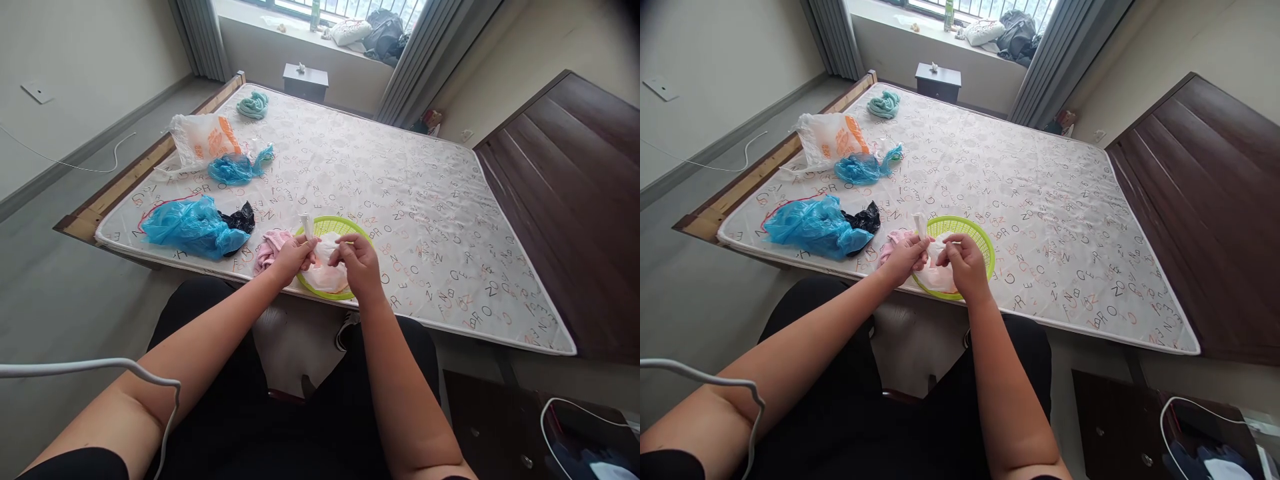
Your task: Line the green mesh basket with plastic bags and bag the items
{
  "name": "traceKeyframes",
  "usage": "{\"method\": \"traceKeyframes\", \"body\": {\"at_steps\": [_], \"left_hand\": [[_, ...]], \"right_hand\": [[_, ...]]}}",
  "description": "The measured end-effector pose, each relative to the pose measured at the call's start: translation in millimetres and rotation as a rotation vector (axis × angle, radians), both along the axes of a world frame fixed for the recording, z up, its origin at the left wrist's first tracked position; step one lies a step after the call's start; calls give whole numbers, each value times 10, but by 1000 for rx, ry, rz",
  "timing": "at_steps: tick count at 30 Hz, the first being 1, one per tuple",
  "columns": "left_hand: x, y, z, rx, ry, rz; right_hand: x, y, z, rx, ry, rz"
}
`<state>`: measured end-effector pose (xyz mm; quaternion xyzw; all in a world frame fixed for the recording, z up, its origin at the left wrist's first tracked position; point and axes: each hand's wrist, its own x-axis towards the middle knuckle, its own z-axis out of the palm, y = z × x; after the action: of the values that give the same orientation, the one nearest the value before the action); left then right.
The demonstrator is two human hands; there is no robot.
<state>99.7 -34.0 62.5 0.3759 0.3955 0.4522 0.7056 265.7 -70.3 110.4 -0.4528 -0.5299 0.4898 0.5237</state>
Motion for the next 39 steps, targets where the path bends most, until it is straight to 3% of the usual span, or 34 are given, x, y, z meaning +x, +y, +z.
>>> {"method": "traceKeyframes", "body": {"at_steps": [8, 13, 23, 31, 39], "left_hand": [[-25, 20, -75, 46, 85, 2], [-64, 34, -135, 17, 198, -72], [-110, -8, -24, 60, 33, -87], [-108, -8, -26, 5, -74, -121], [-149, 17, -11, 103, 150, -185]], "right_hand": [[-99, -47, 21, 88, -584, 273], [-158, -73, -58, 136, -786, 381], [-40, -7, -73, 92, -759, 383], [-33, -33, -50, 81, -745, 400], [39, -1, -32, 279, -603, 64]]}}
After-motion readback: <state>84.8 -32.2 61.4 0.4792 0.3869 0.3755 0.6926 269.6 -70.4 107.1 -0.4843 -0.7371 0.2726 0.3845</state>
